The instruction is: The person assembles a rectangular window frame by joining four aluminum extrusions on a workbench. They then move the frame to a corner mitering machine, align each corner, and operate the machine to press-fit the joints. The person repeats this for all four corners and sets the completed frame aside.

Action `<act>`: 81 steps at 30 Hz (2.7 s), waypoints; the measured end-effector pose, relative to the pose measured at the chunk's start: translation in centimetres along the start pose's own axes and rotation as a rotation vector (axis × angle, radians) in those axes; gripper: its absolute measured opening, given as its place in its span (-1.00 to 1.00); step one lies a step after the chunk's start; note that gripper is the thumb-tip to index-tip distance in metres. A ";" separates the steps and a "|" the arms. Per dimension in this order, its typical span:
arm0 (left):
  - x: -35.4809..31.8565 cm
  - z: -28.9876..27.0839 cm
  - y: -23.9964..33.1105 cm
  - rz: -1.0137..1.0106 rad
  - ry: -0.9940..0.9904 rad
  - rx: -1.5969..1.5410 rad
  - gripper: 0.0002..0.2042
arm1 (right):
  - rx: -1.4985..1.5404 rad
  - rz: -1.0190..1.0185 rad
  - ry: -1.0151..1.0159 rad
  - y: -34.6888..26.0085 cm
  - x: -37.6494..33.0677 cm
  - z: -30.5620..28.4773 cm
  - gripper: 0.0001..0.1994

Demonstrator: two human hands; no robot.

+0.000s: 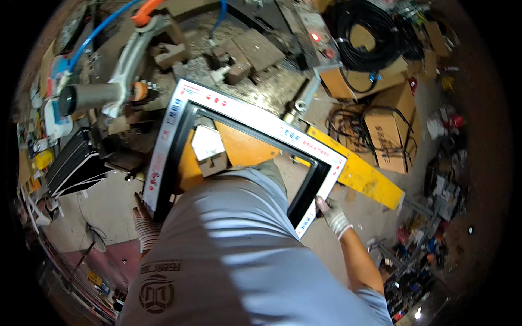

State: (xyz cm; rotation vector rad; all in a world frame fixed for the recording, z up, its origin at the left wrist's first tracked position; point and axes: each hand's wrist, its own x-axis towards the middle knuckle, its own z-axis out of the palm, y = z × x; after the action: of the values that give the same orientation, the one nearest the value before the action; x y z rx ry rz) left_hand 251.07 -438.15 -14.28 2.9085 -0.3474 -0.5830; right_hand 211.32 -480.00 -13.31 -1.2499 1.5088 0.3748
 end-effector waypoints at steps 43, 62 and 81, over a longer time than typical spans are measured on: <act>14.5 -5.1 19.1 0.258 -0.105 -0.250 -0.43 | -0.862 -1.030 0.309 -34.9 3.9 23.6 -0.38; 17.0 -4.6 17.4 0.264 -0.208 -0.237 -0.45 | -0.881 -0.884 0.297 -36.4 3.9 25.7 -0.35; 13.1 -5.0 19.3 0.336 -0.013 -0.216 -0.43 | -0.775 -0.946 0.300 -35.4 2.4 22.6 -0.35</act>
State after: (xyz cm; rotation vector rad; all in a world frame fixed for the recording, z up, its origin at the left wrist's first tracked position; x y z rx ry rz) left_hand 261.07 -459.54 -10.69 2.5633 -0.7094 -0.5464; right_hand 253.20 -477.73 -10.45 -2.5474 0.8252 0.1216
